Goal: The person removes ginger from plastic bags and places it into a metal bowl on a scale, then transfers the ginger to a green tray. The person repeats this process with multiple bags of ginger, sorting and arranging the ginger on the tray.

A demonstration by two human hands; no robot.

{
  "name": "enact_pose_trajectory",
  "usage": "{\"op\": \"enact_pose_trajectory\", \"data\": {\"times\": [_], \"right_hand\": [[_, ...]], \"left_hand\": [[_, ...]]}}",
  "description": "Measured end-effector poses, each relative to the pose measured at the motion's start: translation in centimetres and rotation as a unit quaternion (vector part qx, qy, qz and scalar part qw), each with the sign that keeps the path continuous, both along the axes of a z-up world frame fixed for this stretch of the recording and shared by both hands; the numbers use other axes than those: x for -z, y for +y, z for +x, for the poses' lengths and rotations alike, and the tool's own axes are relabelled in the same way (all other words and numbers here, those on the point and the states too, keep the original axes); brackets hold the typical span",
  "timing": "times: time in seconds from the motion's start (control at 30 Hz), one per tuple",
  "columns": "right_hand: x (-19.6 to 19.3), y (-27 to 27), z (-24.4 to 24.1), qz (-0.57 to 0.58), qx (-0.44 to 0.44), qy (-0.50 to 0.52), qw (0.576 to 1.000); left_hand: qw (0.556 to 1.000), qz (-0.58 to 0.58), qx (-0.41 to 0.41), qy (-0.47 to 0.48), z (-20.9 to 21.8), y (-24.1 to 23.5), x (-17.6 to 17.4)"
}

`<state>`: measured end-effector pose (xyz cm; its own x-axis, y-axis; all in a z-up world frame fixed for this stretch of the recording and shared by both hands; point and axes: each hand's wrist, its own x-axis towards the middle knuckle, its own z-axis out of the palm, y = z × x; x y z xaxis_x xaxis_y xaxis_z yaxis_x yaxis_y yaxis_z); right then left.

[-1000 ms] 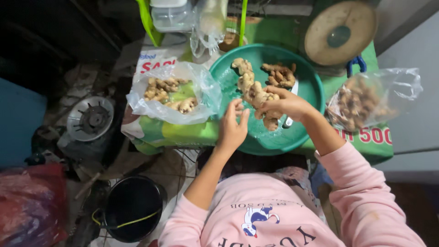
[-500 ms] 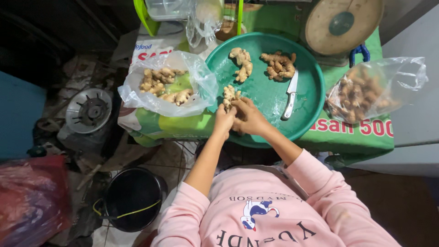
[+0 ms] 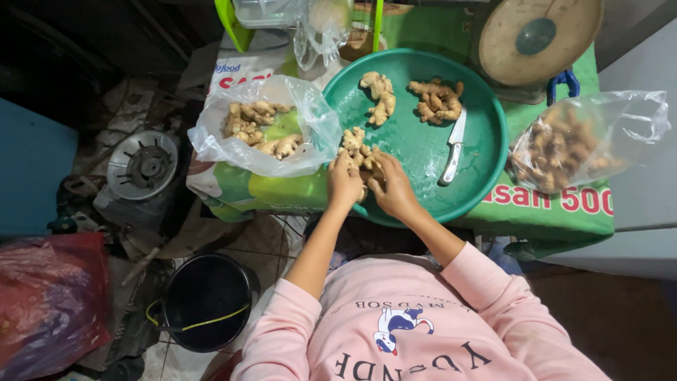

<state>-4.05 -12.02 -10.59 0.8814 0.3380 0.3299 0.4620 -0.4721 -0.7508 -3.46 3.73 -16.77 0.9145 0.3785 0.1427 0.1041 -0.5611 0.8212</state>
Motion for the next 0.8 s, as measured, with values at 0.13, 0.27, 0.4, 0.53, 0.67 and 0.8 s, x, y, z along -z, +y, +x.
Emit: {"op": "enact_pose_trajectory", "data": {"times": [0.13, 0.27, 0.4, 0.53, 0.67, 0.8], "right_hand": [[-0.4, -0.4, 0.2, -0.017, 0.005, 0.063, 0.998], [-4.1, -0.1, 0.9, -0.036, -0.001, 0.041, 0.999], [-10.7, 2.5, 1.6, 0.078, -0.028, -0.074, 0.994], [-14.5, 7.7, 3.1, 0.11, -0.14, -0.122, 0.976], [-11.6, 15.4, 6.3, 0.001, -0.282, -0.035, 0.959], [-4.5, 20.0, 8.8, -0.259, -0.299, -0.139, 0.908]], "left_hand": [[0.999, 0.042, 0.02, -0.017, -1.8, -0.9, -4.7], [0.992, 0.078, 0.046, -0.092, -4.3, -0.5, -12.0], [0.965, 0.146, 0.022, -0.218, -6.2, 2.3, -18.3], [0.924, 0.348, -0.047, -0.15, -6.0, 8.5, -20.6], [0.921, 0.369, -0.005, 0.126, -7.1, 11.9, -18.7], [0.896, 0.348, 0.023, 0.274, -9.5, 13.1, -15.8]]}}
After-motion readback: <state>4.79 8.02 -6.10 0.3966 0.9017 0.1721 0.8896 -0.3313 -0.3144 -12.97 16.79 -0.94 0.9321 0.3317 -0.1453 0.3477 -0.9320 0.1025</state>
